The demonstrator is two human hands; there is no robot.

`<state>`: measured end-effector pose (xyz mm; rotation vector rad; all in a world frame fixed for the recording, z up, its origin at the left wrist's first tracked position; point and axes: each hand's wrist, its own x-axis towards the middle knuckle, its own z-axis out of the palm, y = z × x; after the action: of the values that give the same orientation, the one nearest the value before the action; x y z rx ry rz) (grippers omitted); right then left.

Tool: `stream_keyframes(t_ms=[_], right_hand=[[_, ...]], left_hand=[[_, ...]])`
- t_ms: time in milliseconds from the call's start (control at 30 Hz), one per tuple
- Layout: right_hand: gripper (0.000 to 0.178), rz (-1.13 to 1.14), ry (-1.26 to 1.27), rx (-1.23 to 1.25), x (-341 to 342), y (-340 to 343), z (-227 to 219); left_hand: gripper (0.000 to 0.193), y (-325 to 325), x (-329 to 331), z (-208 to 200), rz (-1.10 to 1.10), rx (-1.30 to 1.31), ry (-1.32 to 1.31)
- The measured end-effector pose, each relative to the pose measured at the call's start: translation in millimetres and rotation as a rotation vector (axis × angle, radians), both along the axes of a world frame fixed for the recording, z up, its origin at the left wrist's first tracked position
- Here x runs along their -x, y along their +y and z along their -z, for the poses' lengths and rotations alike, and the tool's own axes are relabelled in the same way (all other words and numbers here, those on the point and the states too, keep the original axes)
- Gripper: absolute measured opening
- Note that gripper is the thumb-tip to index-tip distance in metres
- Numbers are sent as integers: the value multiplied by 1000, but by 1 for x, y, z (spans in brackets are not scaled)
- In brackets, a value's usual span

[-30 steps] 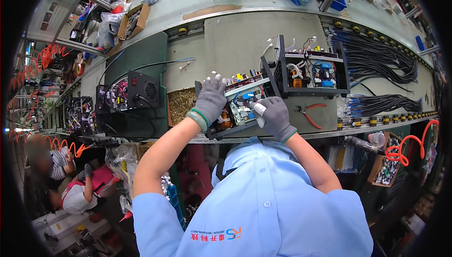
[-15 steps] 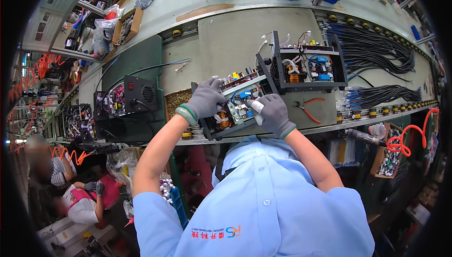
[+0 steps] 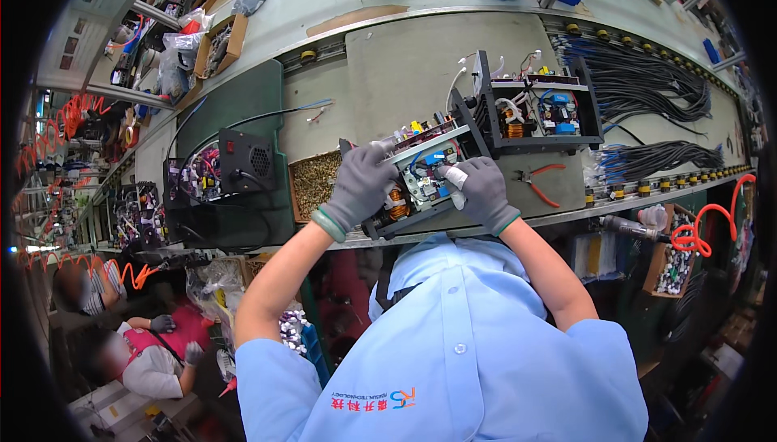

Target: The recorder is seen assembling circuit boards and electronic components on a production line, using a screwdriver and connecting wires.

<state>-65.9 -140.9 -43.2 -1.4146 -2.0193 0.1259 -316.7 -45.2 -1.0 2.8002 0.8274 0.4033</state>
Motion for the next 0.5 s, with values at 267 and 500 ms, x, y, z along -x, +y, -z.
stream_keyframes(t_ms=[267,500], right_hand=[[23,23,-4,-17,7,-2,2],[20,56,-18,-42,5,0,6]], left_hand=[[21,-8,-13,-10,212,-263,533],[41,-14,-62,-15,397,-664,1027]])
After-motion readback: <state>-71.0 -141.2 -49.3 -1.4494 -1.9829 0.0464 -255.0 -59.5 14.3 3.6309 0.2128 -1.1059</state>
